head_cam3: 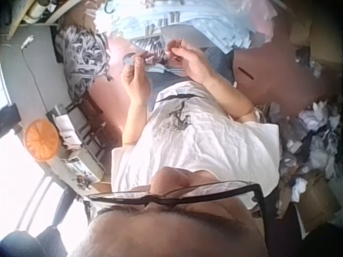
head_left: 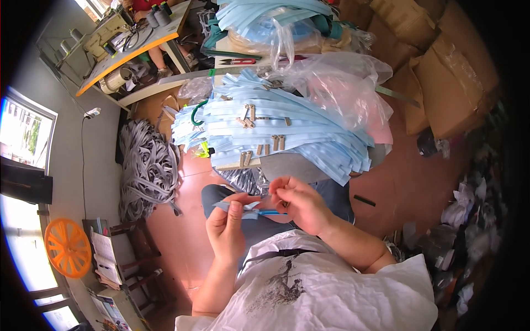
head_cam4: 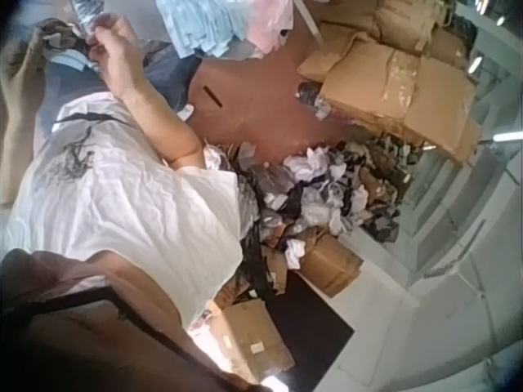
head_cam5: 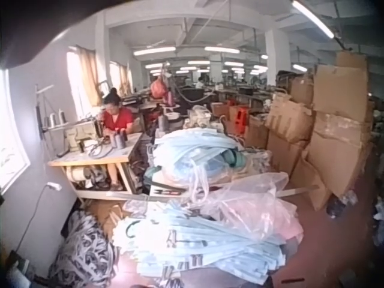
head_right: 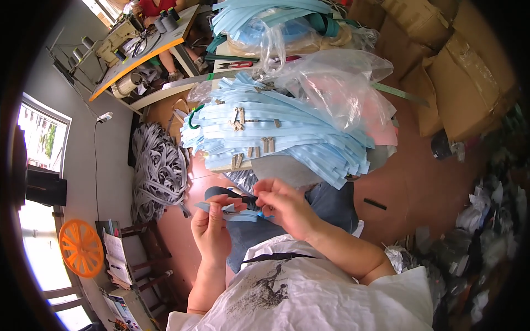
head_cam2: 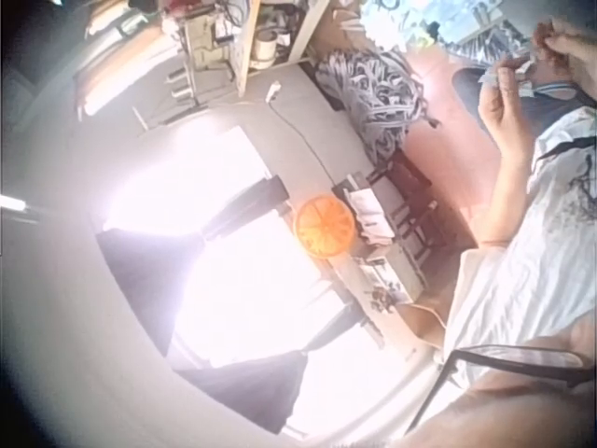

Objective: The recorder is assembling zippers by sliding metal sliders onto light blue zipper tape strips.

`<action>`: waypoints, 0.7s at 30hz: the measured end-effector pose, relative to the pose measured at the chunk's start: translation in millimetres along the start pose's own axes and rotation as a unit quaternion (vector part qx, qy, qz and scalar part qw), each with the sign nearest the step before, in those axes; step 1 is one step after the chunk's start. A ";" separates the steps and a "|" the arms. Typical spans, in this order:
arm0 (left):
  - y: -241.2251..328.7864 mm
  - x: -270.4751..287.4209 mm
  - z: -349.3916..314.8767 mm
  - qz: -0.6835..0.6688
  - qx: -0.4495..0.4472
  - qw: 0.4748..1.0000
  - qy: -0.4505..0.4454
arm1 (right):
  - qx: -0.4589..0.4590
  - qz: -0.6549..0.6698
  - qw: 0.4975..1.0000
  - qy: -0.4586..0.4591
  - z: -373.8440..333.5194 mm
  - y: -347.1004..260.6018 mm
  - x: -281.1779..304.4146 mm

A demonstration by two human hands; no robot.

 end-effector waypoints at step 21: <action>-4.6 9.3 -4.2 0.023 0.110 0.993 -0.027 | -0.021 0.162 0.986 -0.039 -3.4 -12.6 3.0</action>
Point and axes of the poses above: each hand's wrist, its own z-axis towards the middle knuckle, its own x-axis out of the back of the hand, y = z × x, the point moved 2 cm from there along z, towards the middle knuckle, and after that the axes turned 8 degrees about y, right-handed, at the moved point
